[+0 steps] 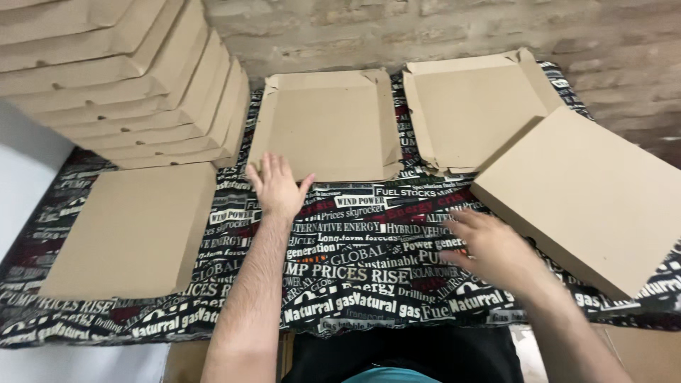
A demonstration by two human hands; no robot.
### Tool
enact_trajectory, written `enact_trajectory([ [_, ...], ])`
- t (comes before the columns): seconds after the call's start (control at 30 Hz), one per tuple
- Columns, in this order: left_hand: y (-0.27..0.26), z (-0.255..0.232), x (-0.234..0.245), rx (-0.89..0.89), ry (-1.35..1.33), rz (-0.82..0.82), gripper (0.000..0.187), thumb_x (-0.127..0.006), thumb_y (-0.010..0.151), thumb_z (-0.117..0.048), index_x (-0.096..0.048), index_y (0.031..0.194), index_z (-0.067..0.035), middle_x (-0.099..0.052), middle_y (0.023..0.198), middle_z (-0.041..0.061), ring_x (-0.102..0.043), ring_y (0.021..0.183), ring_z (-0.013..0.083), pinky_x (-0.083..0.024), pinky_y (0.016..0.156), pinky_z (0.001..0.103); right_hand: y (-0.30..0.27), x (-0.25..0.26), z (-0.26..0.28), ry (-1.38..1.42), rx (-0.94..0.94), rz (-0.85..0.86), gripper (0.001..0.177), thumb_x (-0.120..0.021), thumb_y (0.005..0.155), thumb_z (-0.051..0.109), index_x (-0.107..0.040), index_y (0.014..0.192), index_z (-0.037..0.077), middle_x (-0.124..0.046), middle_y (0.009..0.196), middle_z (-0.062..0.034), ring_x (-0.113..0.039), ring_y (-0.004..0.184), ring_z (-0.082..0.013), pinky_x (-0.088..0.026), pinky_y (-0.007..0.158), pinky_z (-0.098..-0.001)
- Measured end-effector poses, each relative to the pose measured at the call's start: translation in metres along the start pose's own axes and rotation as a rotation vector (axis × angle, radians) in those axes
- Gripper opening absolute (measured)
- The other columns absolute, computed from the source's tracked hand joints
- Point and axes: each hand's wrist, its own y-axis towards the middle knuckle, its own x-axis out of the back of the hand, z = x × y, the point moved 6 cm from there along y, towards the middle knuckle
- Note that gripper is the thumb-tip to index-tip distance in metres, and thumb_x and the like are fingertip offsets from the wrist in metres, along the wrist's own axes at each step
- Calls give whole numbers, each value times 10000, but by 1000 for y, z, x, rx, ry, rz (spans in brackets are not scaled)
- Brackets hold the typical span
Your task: The person folds flat cardboard into pizza boxes by hand, handling them one at a time and placing the assembled boxes on a stack.
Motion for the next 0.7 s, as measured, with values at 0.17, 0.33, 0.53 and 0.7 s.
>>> enact_trajectory([
  [0.17, -28, -129, 20, -357, -31, -89, 862, -461, 1055, -800, -622, 1520, -93, -590, 1642, 168, -504, 1563, 355, -320, 1343, 644, -71, -42, -142, 158, -324, -530, 485, -833, 1089, 381, -804, 1448, 55, -789, 1453, -153, -702, 1376, -324, -521, 1236, -466],
  [0.33, -84, -269, 29, -683, -498, 205, 746, -735, 1057, -473, -523, 1658, -83, -491, 1777, 162, -441, 1631, 319, -333, 1398, 519, -162, -69, -195, -16, -583, -1088, 347, -867, 1108, 92, -853, 1386, -116, -774, 1414, -313, -617, 1425, -439, -544, 1105, -523],
  [0.53, -76, -360, 10, -492, -857, 453, 993, -723, 1001, -555, -344, 1773, -59, -397, 1834, 206, -433, 1666, 358, -365, 1364, 569, -176, -95, -196, 474, -889, -948, 815, -864, 1047, 220, -541, 1626, -253, -610, 1529, -460, -570, 1413, -554, -451, 1149, -586],
  [0.7, -71, -393, 5, -497, -818, 380, 627, -751, 1014, -549, -700, 1392, -51, -814, 1378, 127, -773, 1252, 318, -645, 1087, 482, -181, -106, -198, 628, -859, -944, 378, -813, 1122, 214, -693, 1411, 1, -786, 1383, -159, -709, 1241, -317, -516, 1013, -474],
])
